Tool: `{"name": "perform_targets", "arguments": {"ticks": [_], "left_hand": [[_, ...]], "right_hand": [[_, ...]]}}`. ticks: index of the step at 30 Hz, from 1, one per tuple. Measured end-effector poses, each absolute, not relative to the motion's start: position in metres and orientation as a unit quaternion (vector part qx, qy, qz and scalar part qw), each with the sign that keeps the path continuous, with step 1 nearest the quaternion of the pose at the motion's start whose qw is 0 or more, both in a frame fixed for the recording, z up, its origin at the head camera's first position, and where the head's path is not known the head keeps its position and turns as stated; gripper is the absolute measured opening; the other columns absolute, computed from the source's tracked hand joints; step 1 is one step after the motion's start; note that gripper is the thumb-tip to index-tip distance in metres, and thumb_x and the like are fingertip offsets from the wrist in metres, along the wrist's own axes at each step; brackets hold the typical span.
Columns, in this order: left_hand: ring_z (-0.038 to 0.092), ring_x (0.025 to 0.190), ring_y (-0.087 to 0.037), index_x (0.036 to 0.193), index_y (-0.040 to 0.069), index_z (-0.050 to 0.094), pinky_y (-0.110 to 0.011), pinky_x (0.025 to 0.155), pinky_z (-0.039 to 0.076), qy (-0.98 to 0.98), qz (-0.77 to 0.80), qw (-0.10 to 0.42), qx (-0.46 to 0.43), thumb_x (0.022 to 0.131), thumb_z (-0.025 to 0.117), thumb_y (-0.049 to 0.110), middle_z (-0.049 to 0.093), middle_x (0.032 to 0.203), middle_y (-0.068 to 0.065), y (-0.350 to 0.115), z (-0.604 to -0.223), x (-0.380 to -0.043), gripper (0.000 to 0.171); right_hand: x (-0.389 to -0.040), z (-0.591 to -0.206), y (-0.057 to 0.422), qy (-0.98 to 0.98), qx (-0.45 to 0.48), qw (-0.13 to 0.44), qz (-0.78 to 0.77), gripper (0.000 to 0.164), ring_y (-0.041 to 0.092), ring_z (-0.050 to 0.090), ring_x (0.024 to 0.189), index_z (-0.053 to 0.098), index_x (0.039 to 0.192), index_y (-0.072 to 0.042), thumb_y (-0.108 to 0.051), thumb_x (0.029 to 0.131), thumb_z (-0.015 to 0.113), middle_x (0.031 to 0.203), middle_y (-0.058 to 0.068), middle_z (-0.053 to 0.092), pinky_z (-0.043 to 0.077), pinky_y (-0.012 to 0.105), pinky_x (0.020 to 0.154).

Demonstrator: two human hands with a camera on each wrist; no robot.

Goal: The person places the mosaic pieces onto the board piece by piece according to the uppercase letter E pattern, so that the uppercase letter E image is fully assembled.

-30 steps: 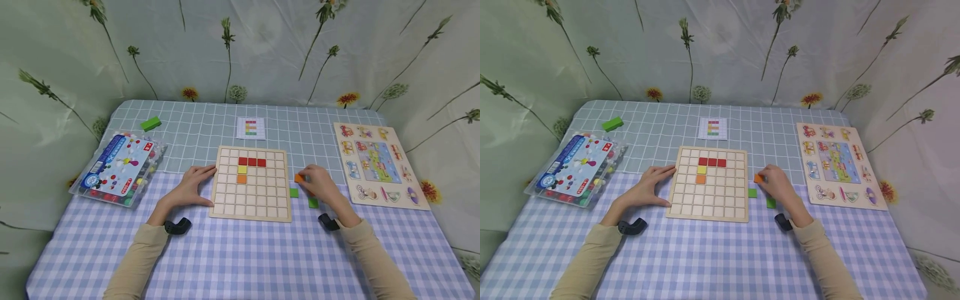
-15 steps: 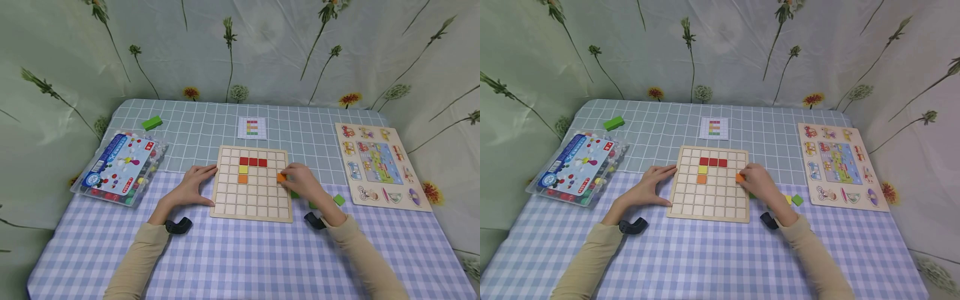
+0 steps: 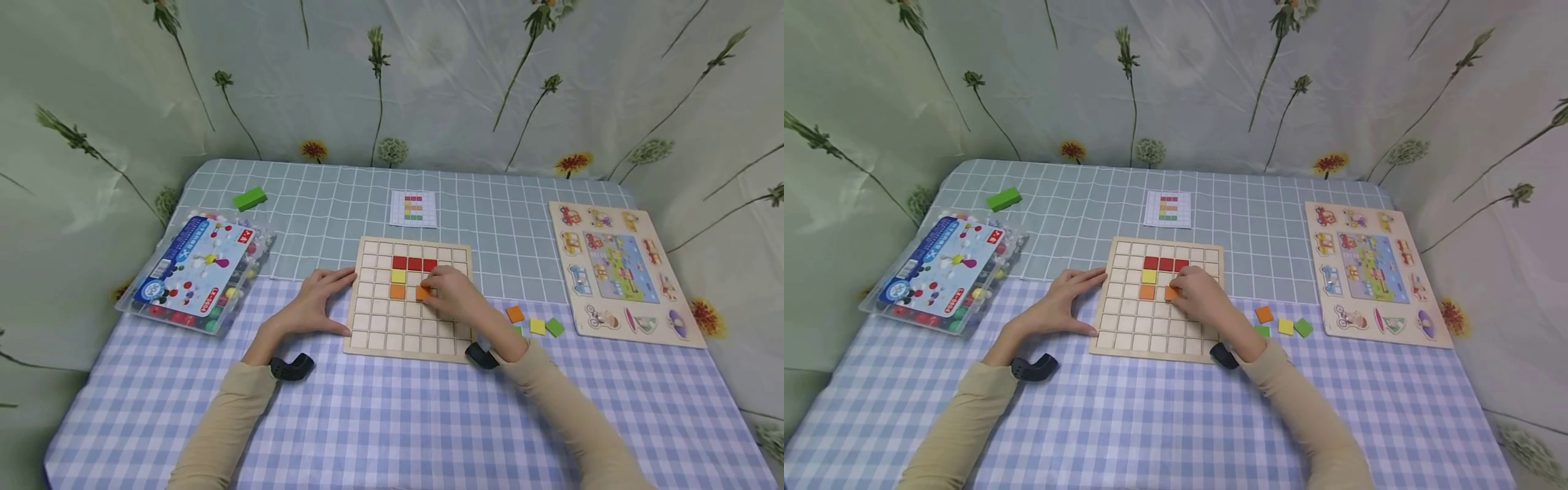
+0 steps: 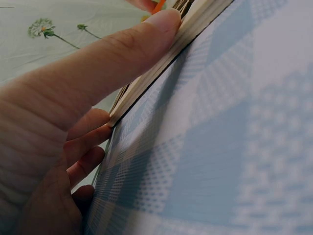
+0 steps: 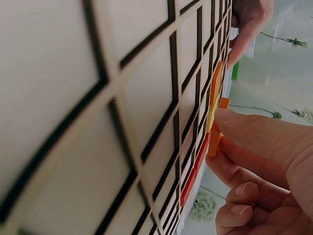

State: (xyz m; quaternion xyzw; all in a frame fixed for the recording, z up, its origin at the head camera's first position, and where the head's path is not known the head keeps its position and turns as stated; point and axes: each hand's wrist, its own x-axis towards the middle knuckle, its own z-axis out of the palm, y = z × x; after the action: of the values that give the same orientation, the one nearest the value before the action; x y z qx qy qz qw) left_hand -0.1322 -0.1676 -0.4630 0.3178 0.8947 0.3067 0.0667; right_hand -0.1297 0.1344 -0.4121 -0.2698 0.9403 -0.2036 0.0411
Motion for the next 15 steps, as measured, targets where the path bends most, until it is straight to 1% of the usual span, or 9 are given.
{"name": "perform_targets", "arguments": {"ticks": [8, 15], "left_hand": [[0.034, 0.121, -0.029, 0.145, 0.007, 0.037, -0.051, 0.096, 0.025, 0.895, 0.309, 0.062, 0.316, 0.059, 0.086, 0.042, 0.034, 0.151, -0.012, -0.168, -0.463, -0.132, 0.105], [0.033, 0.123, -0.028, 0.146, 0.008, 0.035, -0.050, 0.098, 0.024, 0.894, 0.315, 0.074, 0.310, 0.059, 0.086, 0.042, 0.032, 0.153, -0.010, -0.167, -0.462, -0.132, 0.106]], "right_hand": [[-0.133, -0.415, 0.125, 0.934, -0.289, 0.040, -0.208, 0.020, 0.024, 0.062, 0.091, 0.072, 0.099, 0.002, -0.005, 0.081, 0.068, 0.096, 0.012, 0.070, 0.051, 0.033, 0.081], [-0.135, -0.415, 0.122, 0.935, -0.287, 0.041, -0.205, 0.019, 0.023, 0.062, 0.091, 0.073, 0.097, 0.001, -0.006, 0.080, 0.069, 0.096, 0.012, 0.070, 0.052, 0.032, 0.082]]}}
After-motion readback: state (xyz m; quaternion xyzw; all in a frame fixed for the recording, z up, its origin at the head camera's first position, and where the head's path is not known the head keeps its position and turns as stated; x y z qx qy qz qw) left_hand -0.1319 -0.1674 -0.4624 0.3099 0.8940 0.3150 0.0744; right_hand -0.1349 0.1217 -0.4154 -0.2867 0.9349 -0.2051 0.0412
